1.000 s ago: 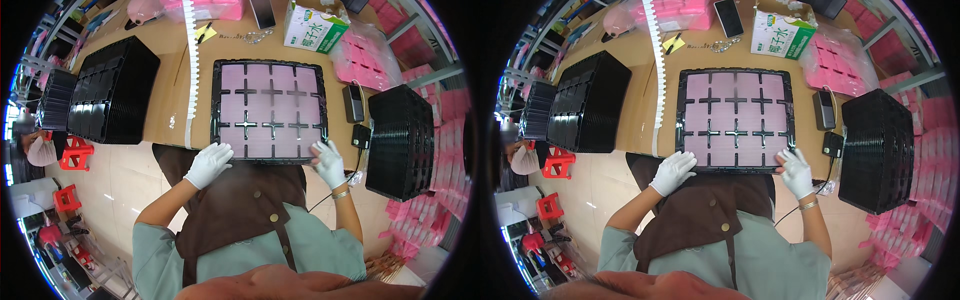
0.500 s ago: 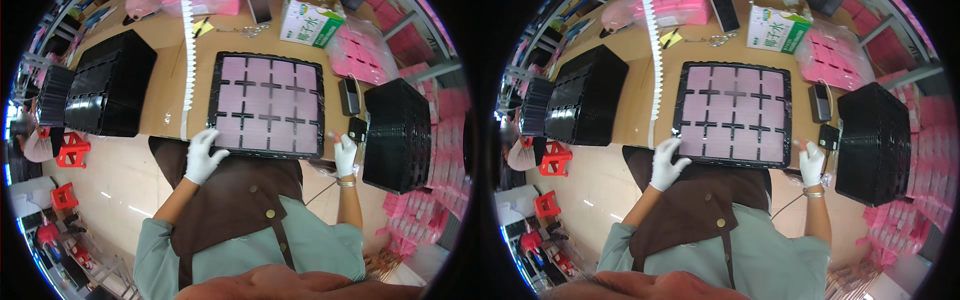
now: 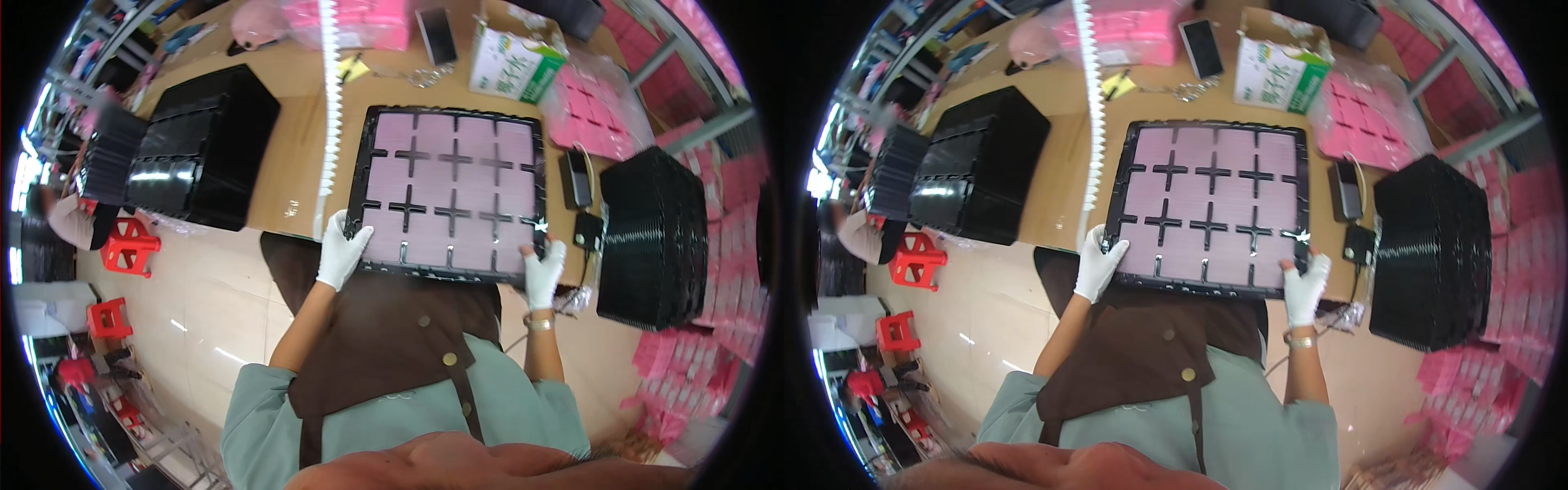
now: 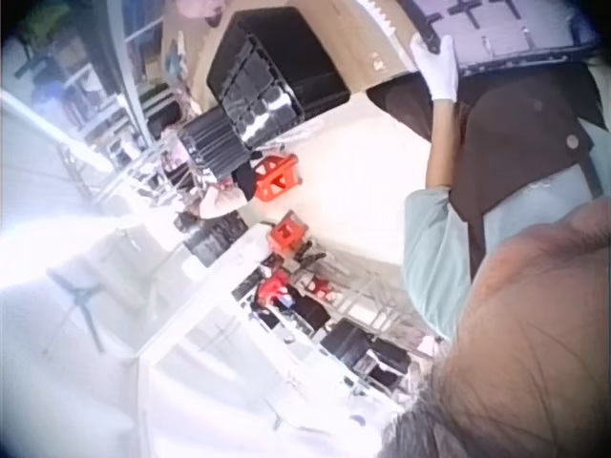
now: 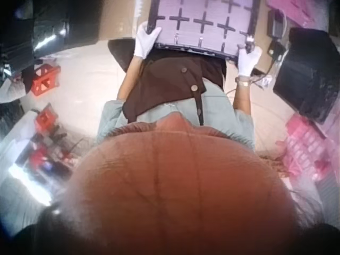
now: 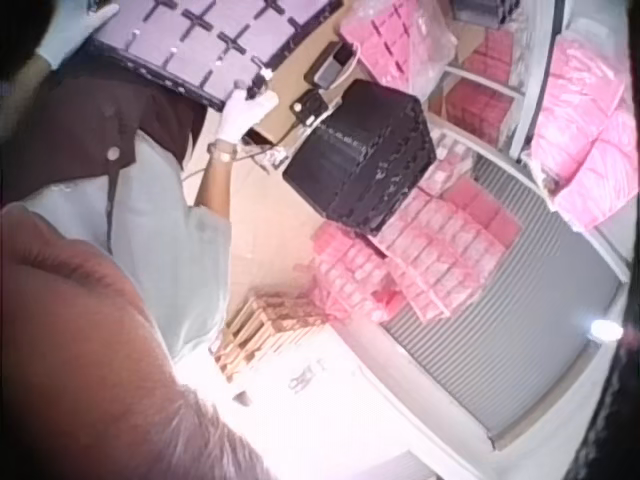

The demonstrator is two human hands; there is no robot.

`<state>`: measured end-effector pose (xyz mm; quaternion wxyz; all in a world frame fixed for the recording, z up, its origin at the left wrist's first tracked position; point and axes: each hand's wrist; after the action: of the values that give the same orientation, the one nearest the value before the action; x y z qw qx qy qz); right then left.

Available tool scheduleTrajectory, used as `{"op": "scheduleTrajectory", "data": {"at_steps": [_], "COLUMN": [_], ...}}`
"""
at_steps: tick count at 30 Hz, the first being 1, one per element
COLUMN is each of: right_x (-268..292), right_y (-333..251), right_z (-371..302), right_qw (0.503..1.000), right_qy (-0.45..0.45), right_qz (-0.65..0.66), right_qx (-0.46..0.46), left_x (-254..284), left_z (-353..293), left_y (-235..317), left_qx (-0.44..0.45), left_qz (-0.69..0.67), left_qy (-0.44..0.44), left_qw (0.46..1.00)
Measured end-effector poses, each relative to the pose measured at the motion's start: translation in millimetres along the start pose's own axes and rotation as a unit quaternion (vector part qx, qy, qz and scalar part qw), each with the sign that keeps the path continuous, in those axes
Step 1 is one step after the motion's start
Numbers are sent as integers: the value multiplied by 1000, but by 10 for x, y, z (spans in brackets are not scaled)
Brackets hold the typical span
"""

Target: The person assembles small metal components into plastic trays by hand, then applies pink foam padding to secure them.

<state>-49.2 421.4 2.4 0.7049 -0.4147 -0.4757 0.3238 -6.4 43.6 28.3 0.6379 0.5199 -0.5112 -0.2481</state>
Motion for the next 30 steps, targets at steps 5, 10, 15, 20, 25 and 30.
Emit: {"op": "scheduleTrajectory", "data": {"at_steps": [5, 10, 15, 20, 25, 30], "right_x": [-46, -736, -1342, -1468, -1410, -1459], "right_y": [-1386, -1549, -1409, -1386, -1302, -1177], "right_z": [115, 307, 17, -214, -224, -173], "right_qw": [979, 959, 934, 889, 891, 898], "right_qy": [-69, -195, -317, -427, -437, -432], "right_qz": [117, 139, 108, 72, 51, 46], "right_qx": [154, 152, 126, 147, 113, 72], "left_x": [1046, 2269, 2567, 2605, 2432, 2331], "left_z": [-92, -343, -148, 482, 725, 835], "left_y": [866, 1570, 1606, 1023, 480, 408], "left_qx": [-72, -318, -358, -320, -262, -215], "left_qz": [-199, -143, 267, 558, 601, 573], "left_qy": [191, 502, 519, 429, 351, 321], "left_qw": [958, 791, 729, 634, 668, 723]}}
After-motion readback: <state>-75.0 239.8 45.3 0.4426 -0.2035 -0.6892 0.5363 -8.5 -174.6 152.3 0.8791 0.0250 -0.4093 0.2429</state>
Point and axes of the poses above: each hand's wrist, its own z-axis towards the middle knuckle, its own x-axis out of the back of the hand, y = z × x, and after that the axes turned 1 degree about z, right-handed
